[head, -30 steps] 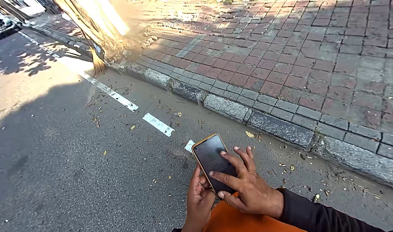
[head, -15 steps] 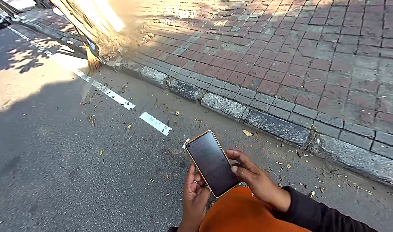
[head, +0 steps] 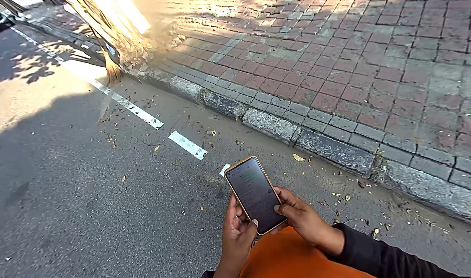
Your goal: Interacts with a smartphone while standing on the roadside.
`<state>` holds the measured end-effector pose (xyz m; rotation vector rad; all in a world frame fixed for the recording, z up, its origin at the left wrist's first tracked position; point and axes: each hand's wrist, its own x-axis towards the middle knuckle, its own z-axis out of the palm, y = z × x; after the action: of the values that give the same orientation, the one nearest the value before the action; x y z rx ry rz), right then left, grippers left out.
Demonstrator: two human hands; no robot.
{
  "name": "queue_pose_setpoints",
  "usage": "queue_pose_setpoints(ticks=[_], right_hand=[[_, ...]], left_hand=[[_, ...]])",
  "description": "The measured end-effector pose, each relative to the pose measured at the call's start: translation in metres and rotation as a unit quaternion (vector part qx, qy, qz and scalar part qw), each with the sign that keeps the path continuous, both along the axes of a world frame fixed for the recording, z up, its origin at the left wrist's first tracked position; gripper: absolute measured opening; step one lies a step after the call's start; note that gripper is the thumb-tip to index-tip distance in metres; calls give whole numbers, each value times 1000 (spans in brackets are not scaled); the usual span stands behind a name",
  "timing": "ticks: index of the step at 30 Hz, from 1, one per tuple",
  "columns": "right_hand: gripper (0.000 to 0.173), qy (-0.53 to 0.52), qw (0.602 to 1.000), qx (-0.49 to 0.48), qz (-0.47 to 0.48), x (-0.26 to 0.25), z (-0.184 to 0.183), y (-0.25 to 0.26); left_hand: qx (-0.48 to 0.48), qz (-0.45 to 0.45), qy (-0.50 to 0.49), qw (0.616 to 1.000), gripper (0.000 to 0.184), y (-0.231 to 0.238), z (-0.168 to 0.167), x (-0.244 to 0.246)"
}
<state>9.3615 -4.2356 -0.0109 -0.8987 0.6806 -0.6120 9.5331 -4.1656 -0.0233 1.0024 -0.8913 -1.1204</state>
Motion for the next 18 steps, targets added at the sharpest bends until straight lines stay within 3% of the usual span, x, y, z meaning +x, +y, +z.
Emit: queue_pose_setpoints(ticks=[6,13,18], right_hand=[[39,24,999,-29,-1,3,4,-1],[38,-26,998,-64,-8,6,-1,-1],[25,-22,997,-60,-37,14,2,-2]], left_hand=[[-65,-74,14,995,91,2,-6,10],[-37,-21,8,999,78,5,-4,10],[-55,-19,-28,998,77,7,-4,9]])
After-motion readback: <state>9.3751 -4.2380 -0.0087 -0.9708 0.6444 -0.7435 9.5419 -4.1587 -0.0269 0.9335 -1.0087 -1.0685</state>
